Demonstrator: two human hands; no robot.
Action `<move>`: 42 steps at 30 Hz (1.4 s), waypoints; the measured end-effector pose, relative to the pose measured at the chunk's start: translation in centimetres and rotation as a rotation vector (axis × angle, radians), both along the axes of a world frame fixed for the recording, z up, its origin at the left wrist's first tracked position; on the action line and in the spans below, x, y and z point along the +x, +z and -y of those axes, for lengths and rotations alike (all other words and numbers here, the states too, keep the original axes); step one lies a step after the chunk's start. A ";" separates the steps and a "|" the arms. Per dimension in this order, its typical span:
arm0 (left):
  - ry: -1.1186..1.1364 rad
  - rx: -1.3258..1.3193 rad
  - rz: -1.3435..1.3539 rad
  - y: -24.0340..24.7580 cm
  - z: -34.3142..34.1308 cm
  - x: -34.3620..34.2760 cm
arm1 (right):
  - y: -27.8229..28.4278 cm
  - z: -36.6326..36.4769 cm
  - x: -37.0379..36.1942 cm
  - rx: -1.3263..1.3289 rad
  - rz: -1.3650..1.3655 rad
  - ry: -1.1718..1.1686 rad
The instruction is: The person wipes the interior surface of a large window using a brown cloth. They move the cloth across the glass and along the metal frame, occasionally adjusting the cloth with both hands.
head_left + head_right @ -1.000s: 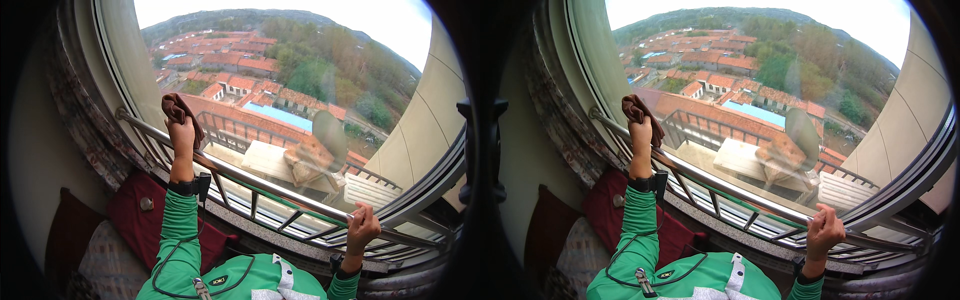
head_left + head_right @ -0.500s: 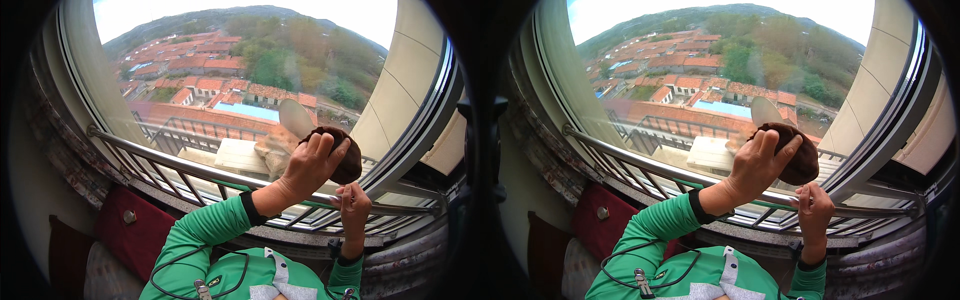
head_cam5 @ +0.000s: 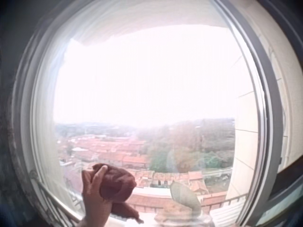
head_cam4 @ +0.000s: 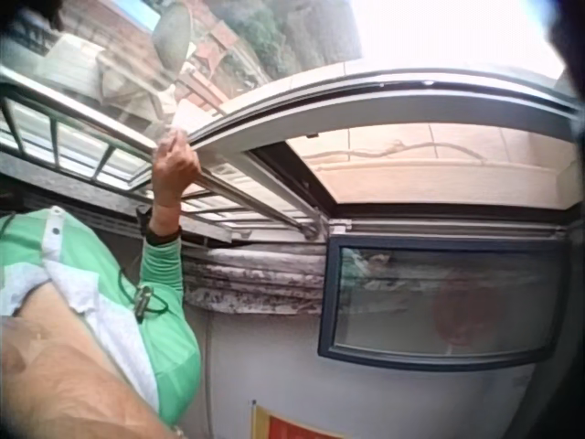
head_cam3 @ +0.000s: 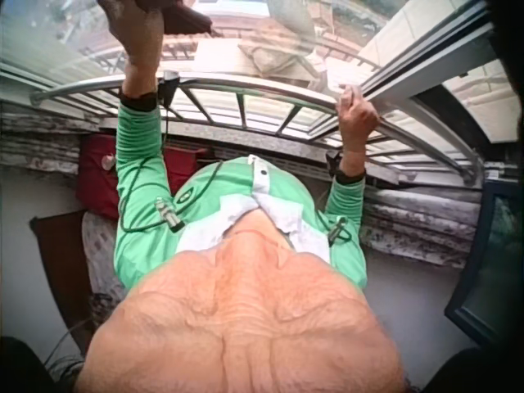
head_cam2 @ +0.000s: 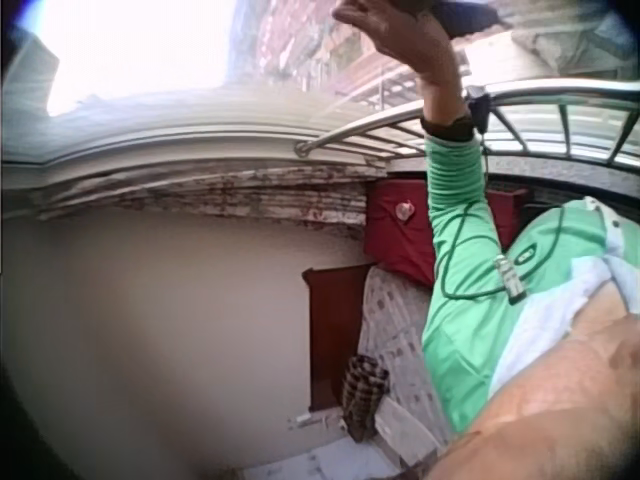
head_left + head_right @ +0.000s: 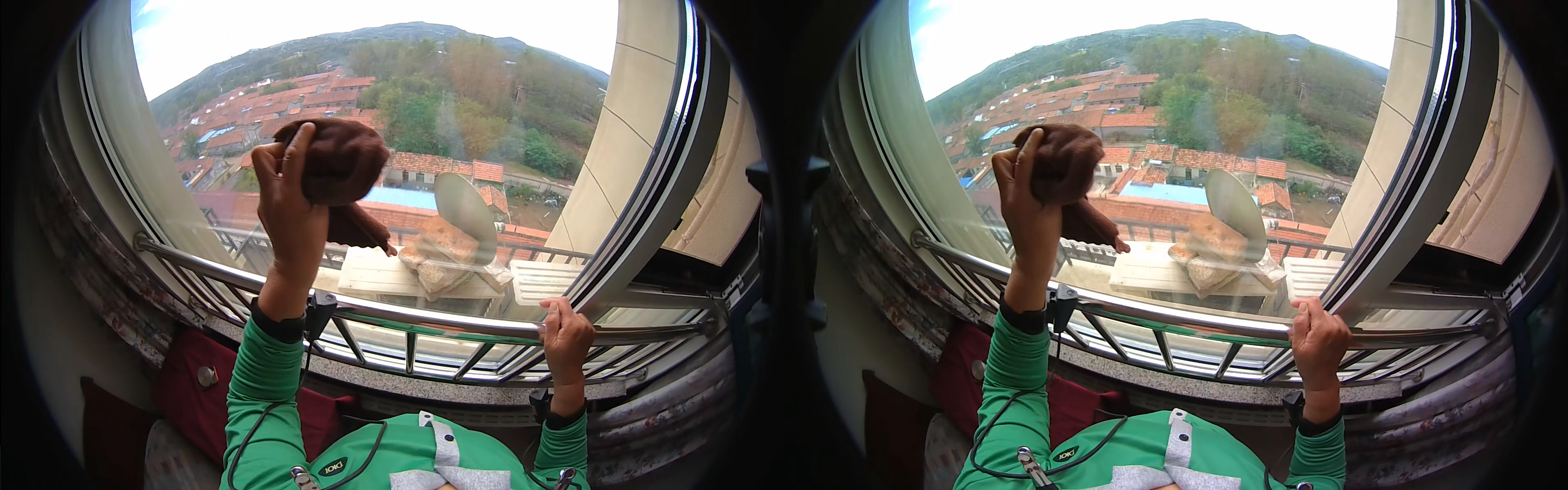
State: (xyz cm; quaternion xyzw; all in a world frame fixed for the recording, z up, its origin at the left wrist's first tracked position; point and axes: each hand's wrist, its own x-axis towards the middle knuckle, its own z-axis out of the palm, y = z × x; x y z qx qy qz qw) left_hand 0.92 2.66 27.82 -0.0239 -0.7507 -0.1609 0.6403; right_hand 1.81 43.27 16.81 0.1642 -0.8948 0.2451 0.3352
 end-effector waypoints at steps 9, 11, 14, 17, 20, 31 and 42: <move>0.122 0.740 -0.132 -0.3 18.0 0.0 | -0.3 0.4 -0.4 -0.035 -0.038 -0.034; 0.431 0.266 -0.121 1.0 13.4 -1.0 | -0.2 0.4 -0.4 -0.034 -0.050 -0.023; 0.350 -0.182 -0.202 4.2 3.5 -1.8 | 0.0 0.4 -0.3 -0.013 -0.057 -0.020; 0.176 -0.125 -0.139 6.3 -8.1 -3.0 | -0.1 0.3 -0.2 0.006 -0.092 -0.014; 0.041 -0.328 -0.048 4.8 -19.0 -3.4 | -0.4 -0.1 -0.4 0.009 -0.120 0.016; -0.417 -0.821 0.135 1.6 -25.5 -2.8 | -0.9 -1.3 -0.3 0.080 -0.144 0.167; 0.129 -0.045 -0.242 16.8 3.5 -3.6 | -0.4 -1.6 -0.1 0.054 -0.166 0.223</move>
